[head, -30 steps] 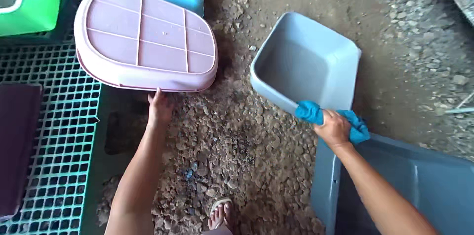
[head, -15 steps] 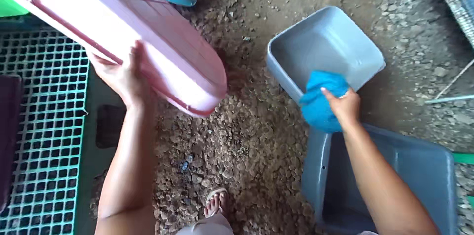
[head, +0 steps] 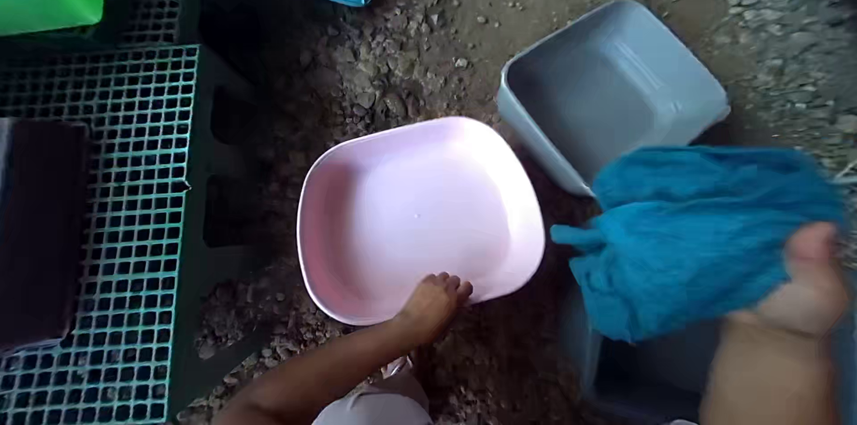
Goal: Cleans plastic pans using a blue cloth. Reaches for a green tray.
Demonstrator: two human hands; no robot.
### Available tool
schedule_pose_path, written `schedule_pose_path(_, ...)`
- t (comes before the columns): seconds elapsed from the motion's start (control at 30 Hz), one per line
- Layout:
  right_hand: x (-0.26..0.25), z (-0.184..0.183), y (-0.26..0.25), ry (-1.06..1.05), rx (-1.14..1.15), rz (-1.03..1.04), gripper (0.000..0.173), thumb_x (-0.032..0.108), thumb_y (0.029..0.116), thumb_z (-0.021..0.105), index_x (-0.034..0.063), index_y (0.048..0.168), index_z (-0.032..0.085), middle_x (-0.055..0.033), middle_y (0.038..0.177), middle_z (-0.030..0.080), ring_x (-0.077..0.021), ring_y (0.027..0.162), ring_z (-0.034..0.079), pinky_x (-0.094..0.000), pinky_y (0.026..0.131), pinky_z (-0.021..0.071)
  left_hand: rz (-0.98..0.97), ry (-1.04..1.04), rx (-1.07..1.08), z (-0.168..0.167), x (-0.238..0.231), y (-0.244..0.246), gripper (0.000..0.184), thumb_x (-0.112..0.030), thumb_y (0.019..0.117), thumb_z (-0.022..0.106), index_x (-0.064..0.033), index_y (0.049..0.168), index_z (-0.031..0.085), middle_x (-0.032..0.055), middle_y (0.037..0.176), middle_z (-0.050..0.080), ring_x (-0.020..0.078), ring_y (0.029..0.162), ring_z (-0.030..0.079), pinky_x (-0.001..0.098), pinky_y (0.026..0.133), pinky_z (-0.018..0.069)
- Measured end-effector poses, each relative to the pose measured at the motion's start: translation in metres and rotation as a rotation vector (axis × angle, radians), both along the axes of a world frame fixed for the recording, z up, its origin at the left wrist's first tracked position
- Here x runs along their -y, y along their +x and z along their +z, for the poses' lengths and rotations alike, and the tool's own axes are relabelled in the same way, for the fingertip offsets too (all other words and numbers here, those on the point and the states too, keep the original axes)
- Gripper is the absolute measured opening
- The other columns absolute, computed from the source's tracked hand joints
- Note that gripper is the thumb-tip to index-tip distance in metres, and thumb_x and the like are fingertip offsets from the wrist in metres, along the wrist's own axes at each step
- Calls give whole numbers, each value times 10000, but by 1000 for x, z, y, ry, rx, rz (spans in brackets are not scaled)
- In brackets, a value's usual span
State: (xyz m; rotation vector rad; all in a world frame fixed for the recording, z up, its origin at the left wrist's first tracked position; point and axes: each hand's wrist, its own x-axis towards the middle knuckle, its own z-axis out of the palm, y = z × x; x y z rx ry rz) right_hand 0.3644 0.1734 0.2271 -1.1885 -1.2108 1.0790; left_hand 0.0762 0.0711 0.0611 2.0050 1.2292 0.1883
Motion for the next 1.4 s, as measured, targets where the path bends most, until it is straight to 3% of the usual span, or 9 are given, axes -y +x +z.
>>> schedule_pose_path(0.13, -12, -35, -78, -335, 336, 252, 292, 171, 1039, 521, -52, 1220, 565, 25, 1026, 682, 37, 954, 650, -189, 912, 548, -32, -337, 71, -43, -4, 16, 436, -205, 999, 654, 22, 1358, 551, 268, 1248, 624, 448, 1178, 612, 603, 953, 503)
schedule_pose_path(0.3, -70, -158, -134, -473, 1021, 449, 904, 589, 883, 722, -116, 1409, 509, -344, 1477, 471, -475, 1428, 399, -674, 1161, 278, 661, 306, 176, -16, -18, -74, 415, -225, 915, 726, 37, 1233, 677, 231, 1279, 665, 357, 1241, 620, 494, 1083, 476)
schedule_pose_path(0.4, -71, -232, -152, -444, 1285, 384, 1103, 728, 846, 653, -77, 1541, 359, -321, 1664, 159, -490, 1563, 67, -745, 1179, 108, 1174, 192, -59, -34, -27, -185, 737, -268, 888, 777, 29, 1482, 457, 375, 1431, 459, 549, 1341, 433, 658, 1105, 362)
schedule_pose_path(0.5, -45, -277, -183, -323, 1334, 436, 733, 586, 1006, 497, 15, 1463, 545, -247, 1636, 331, -487, 1564, 90, -777, 1174, 52, 1326, -171, -2, -65, -29, -212, 526, -300, 1048, 586, -12, 1475, 480, 304, 1293, 614, 425, 1190, 614, 587, 1023, 468)
schedule_pose_path(0.67, 81, -286, -241, 263, 982, 1117, 377, 106, 976, 579, 48, 1340, 659, -138, 1507, 558, -384, 1523, 327, -708, 1205, 173, 1374, -42, 217, -59, -22, -166, 295, -192, 1082, 498, 42, 1122, 672, 108, 887, 671, 124, 793, 626, 345, 791, 519)
schedule_pose_path(0.77, 75, -270, -262, 364, 917, 1361, 461, 263, 1006, 618, 62, 1421, 595, -137, 1577, 478, -349, 1548, 286, -670, 1219, 158, 1346, -42, 265, -28, -21, -152, 278, -182, 1075, 514, 39, 1127, 675, 70, 853, 670, 68, 751, 616, 293, 752, 519)
schedule_pose_path(1.03, -33, -206, -315, 361, 964, 532, 514, 401, 888, 716, -10, 1197, 699, -264, 1342, 604, -486, 1362, 469, -677, 1093, 364, 1228, 171, 252, 34, -5, -119, 268, -155, 1035, 557, 48, 1136, 701, 101, 1009, 714, 29, 876, 645, 212, 825, 514)
schedule_pose_path(1.23, 89, -230, -225, 607, 724, 1249, 361, 46, 752, 827, 10, 1094, 717, -187, 1253, 684, -419, 1279, 580, -613, 1008, 488, 1282, 101, 363, 25, -15, -129, 303, -117, 1071, 487, 42, 1284, 632, 88, 1042, 722, -4, 873, 659, 185, 815, 532)
schedule_pose_path(1.4, 28, -175, -248, 792, 564, 817, 424, 203, 741, 772, 8, 1115, 728, -210, 1265, 698, -431, 1284, 593, -600, 1078, 440, 1225, 153, 247, 37, 3, -120, 255, -97, 980, 570, 39, 1169, 672, 42, 944, 722, -15, 828, 658, 196, 779, 543)
